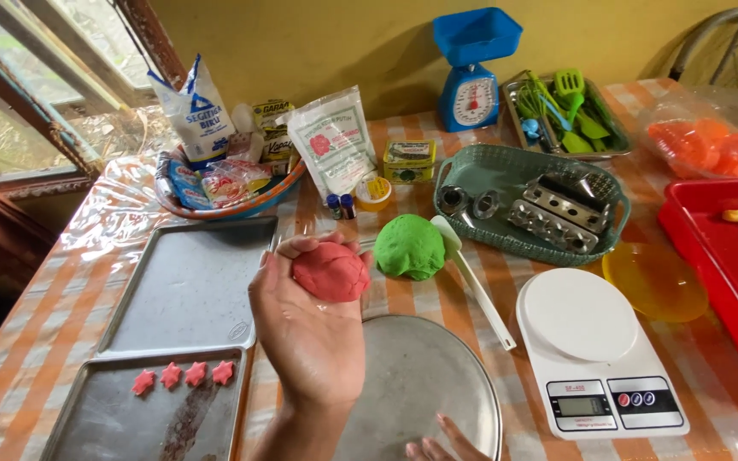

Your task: Using a star-shaped cookie cutter to create shapes from pink dough and placing them on a baking tray in organized rows.

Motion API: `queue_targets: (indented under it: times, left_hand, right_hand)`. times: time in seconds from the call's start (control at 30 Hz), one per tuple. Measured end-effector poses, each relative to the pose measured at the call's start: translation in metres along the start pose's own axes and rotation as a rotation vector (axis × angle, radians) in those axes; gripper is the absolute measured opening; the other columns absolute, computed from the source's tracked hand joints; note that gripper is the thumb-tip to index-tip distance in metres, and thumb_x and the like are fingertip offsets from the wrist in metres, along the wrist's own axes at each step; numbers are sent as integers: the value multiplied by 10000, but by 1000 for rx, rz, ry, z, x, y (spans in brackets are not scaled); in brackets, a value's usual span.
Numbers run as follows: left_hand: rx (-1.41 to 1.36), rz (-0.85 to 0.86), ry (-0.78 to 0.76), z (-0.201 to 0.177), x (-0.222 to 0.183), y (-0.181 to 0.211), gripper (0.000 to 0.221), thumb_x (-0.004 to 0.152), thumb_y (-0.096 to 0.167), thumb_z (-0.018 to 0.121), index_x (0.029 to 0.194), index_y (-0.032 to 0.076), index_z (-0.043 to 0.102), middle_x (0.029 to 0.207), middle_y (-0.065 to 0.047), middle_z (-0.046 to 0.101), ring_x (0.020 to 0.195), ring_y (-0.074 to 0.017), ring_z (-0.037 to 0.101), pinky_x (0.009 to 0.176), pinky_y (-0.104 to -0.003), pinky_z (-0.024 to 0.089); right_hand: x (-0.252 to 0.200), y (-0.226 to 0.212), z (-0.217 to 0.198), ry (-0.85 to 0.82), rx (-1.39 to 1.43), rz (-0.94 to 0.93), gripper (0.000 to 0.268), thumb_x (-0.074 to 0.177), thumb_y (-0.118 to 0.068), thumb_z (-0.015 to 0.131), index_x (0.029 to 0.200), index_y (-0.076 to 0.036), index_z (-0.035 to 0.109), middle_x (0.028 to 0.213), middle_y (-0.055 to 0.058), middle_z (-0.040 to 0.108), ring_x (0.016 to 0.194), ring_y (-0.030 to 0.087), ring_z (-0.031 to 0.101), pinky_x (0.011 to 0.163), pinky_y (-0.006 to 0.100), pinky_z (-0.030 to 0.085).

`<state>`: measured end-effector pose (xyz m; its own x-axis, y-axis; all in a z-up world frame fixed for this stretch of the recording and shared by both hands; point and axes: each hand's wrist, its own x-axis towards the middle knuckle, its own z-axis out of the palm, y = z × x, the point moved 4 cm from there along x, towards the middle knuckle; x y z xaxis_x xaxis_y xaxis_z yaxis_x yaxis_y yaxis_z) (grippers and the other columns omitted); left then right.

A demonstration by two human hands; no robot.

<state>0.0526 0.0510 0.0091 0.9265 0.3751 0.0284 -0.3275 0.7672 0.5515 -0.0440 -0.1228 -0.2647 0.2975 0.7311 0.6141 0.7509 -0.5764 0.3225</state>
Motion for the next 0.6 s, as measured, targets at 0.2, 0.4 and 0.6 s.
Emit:
queue_targets:
  times: [0.2,0.4,0.6]
  left_hand:
    - [-48,-51,67,-2,0,-4,388,947,433,521,994,66,636,1009,-166,692,998,-320,658,920,-518,513]
    - [-339,-240,-20,-5,14,-19,574,946,560,545,1103,18,648,1094,-206,678,1094,-321,644,1089,-540,473]
    - [-361,-257,-28,-6,15,-19,550,958,543,552,1096,18,640,1089,-188,674,1106,-320,637,1068,-511,481]
  right_hand:
    - [87,216,-116,-1078,11,574,690,1021,-777,268,921,-200,631,769,76,728,736,318,725,777,477,578]
    - [-14,333,-70,-1268,220,1390,887,981,-771,238,1318,-119,736,1270,122,780,1165,282,734,959,333,481]
    - [0,329,-88,-1156,276,1430,696,965,-695,381,1588,-386,364,1478,33,663,1377,275,617,1100,341,433]
